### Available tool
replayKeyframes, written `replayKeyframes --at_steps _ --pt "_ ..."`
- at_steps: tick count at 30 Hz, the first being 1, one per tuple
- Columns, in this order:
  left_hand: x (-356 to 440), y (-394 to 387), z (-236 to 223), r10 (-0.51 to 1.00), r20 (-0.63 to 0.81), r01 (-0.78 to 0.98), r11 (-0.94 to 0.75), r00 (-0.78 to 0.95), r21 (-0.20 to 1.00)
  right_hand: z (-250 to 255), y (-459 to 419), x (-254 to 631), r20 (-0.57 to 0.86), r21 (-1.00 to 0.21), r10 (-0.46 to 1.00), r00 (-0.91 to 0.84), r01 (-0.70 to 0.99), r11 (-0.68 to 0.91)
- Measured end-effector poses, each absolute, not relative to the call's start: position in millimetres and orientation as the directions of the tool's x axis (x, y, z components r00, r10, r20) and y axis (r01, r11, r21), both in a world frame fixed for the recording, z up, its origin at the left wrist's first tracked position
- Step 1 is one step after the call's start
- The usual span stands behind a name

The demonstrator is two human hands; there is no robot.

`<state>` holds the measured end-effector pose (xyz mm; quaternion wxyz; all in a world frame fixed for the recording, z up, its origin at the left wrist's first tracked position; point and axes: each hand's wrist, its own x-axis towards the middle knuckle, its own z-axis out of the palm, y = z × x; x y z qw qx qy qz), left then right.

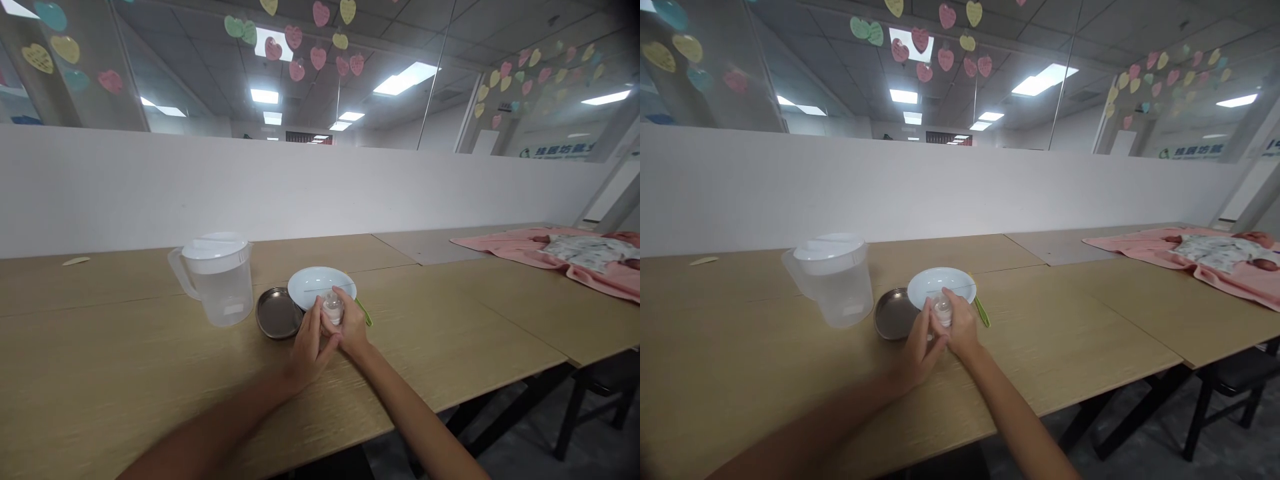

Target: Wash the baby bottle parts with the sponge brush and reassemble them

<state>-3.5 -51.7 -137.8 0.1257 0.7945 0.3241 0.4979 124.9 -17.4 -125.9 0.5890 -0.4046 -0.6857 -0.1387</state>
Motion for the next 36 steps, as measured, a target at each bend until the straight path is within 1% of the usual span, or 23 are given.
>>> replayKeyframes --at_steps 4,7,15,19,25,30,36 --pt "-3 -52 -137 0.646 0.698 0.411 -0.753 0.308 0.514 -125 -19 125 0.854 -0.411 0.516 0.068 0.696 0.588" --pt "-3 -52 -136 0.641 0.702 0.416 -0.755 0.311 0.506 -125 -19 125 0.832 -0.451 0.548 0.088 0.682 0.575" --pt "-3 -50 -138 0.616 0.727 0.397 -0.775 0.302 0.492 -128 -18 122 0.824 -0.487 0.548 0.145 0.675 0.555" --pt "-4 -49 -139 0.621 0.725 0.380 -0.774 0.299 0.507 -132 -18 121 0.821 -0.505 0.549 0.157 0.647 0.571" --pt "-4 -48 -142 0.625 0.721 0.370 -0.772 0.299 0.516 -134 -16 122 0.851 -0.470 0.506 0.139 0.630 0.618" --pt "-4 -48 -143 0.617 0.731 0.391 -0.774 0.292 0.498 -135 -15 121 0.861 -0.460 0.484 0.154 0.642 0.613" --pt "-4 -47 -141 0.595 0.754 0.401 -0.785 0.278 0.472 -134 -15 120 0.853 -0.468 0.498 0.157 0.652 0.596"
